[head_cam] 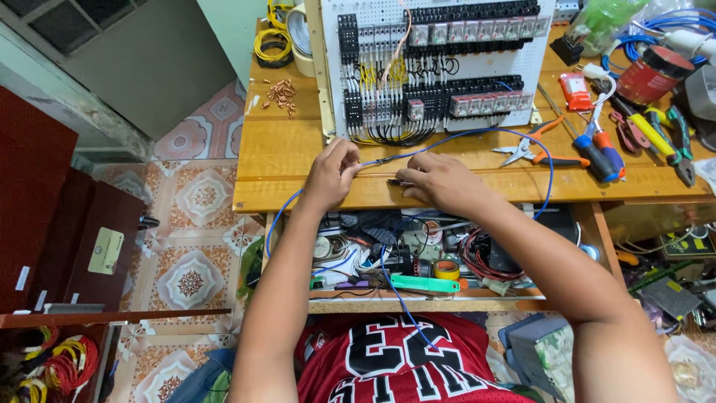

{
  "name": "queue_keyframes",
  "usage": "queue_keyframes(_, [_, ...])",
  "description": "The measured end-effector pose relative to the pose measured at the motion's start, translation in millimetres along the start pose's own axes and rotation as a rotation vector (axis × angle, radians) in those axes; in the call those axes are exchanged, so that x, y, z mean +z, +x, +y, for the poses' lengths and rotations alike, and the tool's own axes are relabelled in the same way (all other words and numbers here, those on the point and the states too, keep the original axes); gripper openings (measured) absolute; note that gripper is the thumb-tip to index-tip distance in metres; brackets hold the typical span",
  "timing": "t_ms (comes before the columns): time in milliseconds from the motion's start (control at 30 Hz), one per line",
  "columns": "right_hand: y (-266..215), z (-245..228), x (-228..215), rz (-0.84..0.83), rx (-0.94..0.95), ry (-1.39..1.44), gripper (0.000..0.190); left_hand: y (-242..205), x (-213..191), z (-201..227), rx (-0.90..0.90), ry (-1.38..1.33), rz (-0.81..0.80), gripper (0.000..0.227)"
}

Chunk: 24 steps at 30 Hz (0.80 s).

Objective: Wiring an electrical control panel by connecting wires to terminal blocks and relays

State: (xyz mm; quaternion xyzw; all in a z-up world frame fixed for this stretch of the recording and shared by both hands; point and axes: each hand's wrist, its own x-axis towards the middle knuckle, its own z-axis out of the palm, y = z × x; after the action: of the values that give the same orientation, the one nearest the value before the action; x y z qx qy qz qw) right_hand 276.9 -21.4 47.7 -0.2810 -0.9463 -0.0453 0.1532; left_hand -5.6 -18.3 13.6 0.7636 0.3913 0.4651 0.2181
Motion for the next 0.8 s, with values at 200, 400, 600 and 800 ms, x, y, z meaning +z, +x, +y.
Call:
queue_keyframes(200, [2.0, 0.2, 19.0, 0.042, 0.092, 0.019, 0.026, -4.3, 2.3, -3.9, 0.001, -0.026, 0.049, 0.017])
queue_keyframes(400, [13.0, -28.2, -0.8, 0.27, 0.291, 0.539, 0.038, -1.9, 4.4, 17.0, 0.09, -0.067, 0.041, 0.013])
queue_keyframes(600, [24.0, -52.9, -4.8, 0.491, 0.296, 0.964, 0.025, -2.3, 20.8, 46.2, 0.136, -0.101, 0.062, 0.008])
queue_keyframes(800, [12.7, -59.2, 12.3, 0.647, 0.406, 1.497, 0.038, -0.6, 26.3, 62.8, 0.112, -0.168, 0.077, 0.005])
